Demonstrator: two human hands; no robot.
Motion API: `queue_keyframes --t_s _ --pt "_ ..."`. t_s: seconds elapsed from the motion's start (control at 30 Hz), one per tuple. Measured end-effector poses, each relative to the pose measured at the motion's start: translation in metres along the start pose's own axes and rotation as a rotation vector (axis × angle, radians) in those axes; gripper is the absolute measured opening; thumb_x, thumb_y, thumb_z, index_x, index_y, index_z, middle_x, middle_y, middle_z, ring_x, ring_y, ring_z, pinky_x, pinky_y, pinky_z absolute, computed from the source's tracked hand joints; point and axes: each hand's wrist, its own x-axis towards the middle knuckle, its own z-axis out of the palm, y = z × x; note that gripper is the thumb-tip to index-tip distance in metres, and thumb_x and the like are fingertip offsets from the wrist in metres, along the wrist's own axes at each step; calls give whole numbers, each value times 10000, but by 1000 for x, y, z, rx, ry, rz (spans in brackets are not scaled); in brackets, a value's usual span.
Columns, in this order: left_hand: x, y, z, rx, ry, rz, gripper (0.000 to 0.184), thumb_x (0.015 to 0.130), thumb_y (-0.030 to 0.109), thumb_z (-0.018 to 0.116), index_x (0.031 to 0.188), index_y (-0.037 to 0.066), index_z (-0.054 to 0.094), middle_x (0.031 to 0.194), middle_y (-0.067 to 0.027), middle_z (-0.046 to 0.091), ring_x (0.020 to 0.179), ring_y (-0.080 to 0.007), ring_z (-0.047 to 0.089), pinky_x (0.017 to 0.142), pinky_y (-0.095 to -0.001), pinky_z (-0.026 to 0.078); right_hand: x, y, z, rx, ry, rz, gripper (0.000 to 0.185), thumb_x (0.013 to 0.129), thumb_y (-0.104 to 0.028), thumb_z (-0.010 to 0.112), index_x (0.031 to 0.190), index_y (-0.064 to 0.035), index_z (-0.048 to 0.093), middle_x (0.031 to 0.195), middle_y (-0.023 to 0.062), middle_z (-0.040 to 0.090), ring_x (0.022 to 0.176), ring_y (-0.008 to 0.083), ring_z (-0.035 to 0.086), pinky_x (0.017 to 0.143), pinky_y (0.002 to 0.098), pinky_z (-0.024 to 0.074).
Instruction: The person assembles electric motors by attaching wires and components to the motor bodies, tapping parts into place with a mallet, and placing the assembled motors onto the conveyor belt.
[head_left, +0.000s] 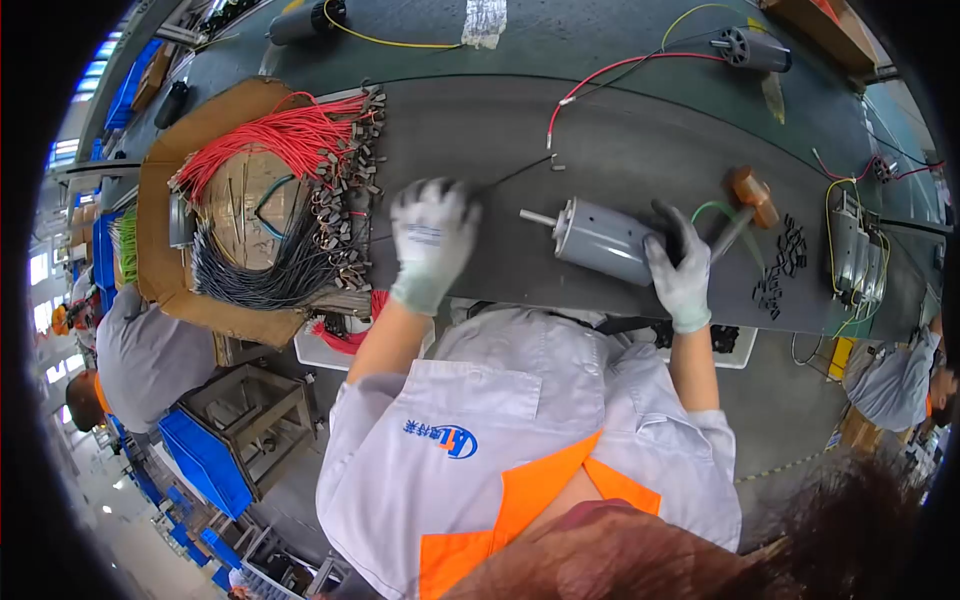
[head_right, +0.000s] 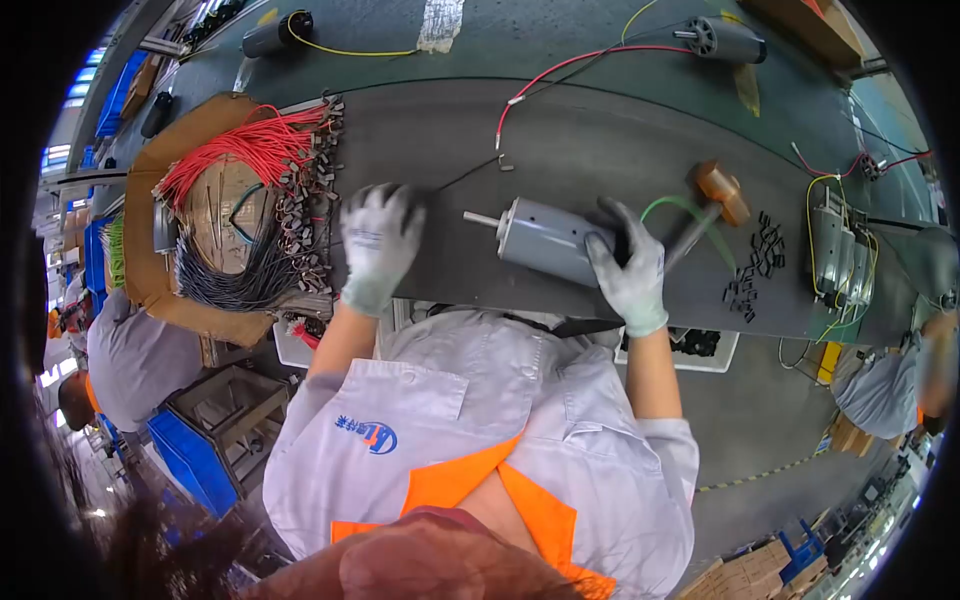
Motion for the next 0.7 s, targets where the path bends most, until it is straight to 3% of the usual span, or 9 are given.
queue_keyframes --t_s 0.2,0.3,0.4,0.43,0.47,0.53,0.57,0.67,0.7 --pt "-31 -46 29 27 -60 -71 285 928 241 695 1113 24 688 1136 -170 680 1062 -370 636 935 -499 487 22 -8 12 -18 -152 9 590 877 -147 748 1406 24 553 1280 234 678 1132 333 690 1020 394 509" --pt "-20 -48 44 -240 173 -328 207 951 171 653 1077 9 676 1058 -180 685 967 -380 651 883 -501 485 36 -20 32 106 -56 87 675 870 -163 760 1467 8 497 1286 225 669 1124 338 685 1058 416 483" --pt "2 -19 10 -481 148 -313 213 945 171 654 1069 -2 666 1021 -185 673 931 -383 652 870 -525 476 31 4 55 -273 501 -90 675 852 -166 784 1448 -28 499 1230 221 663 1114 316 680 1110 433 435" --pt "7 -7 2 -597 133 -307 217 942 171 655 1065 -7 661 1002 -188 666 913 -384 652 864 -537 472 30 2 51 -281 511 -88 675 852 -166 784 1448 -28 499 1230 221 663 1114 316 680 1110 433 435" --pt "8 8 0 -603 134 -295 217 942 171 655 1065 -7 661 1002 -188 666 913 -384 652 864 -537 472 32 -10 42 -300 527 -332 620 837 -159 794 1387 -35 534 1184 204 670 1110 312 679 1118 438 427" --pt "11 47 1 -470 324 167 170 934 156 650 1013 6 664 957 -170 679 891 -383 653 819 -531 481 39 -33 21 -335 534 -821 511 808 -145 813 1265 -49 606 1090 172 685 1100 304 676 1133 449 412" --pt "18 67 -3 -477 317 177 170 934 156 650 1013 6 664 957 -170 679 891 -383 653 819 -531 481 42 -39 11 -344 539 -812 511 808 -145 813 1265 -49 606 1090 172 685 1100 304 676 1133 449 412" --pt "30 103 -5 -724 99 427 121 921 139 654 981 35 673 948 -148 694 887 -372 652 823 -514 472 35 -46 -17 -476 -51 -682 377 768 -119 819 1096 -67 641 994 127 687 1048 314 669 1060 461 464" --pt "32 105 7 -736 109 438 109 918 137 654 976 46 675 942 -143 690 880 -367 649 836 -502 464 30 -40 -23 -487 -48 -662 377 768 -119 819 1096 -67 641 994 127 687 1048 314 669 1060 461 464"
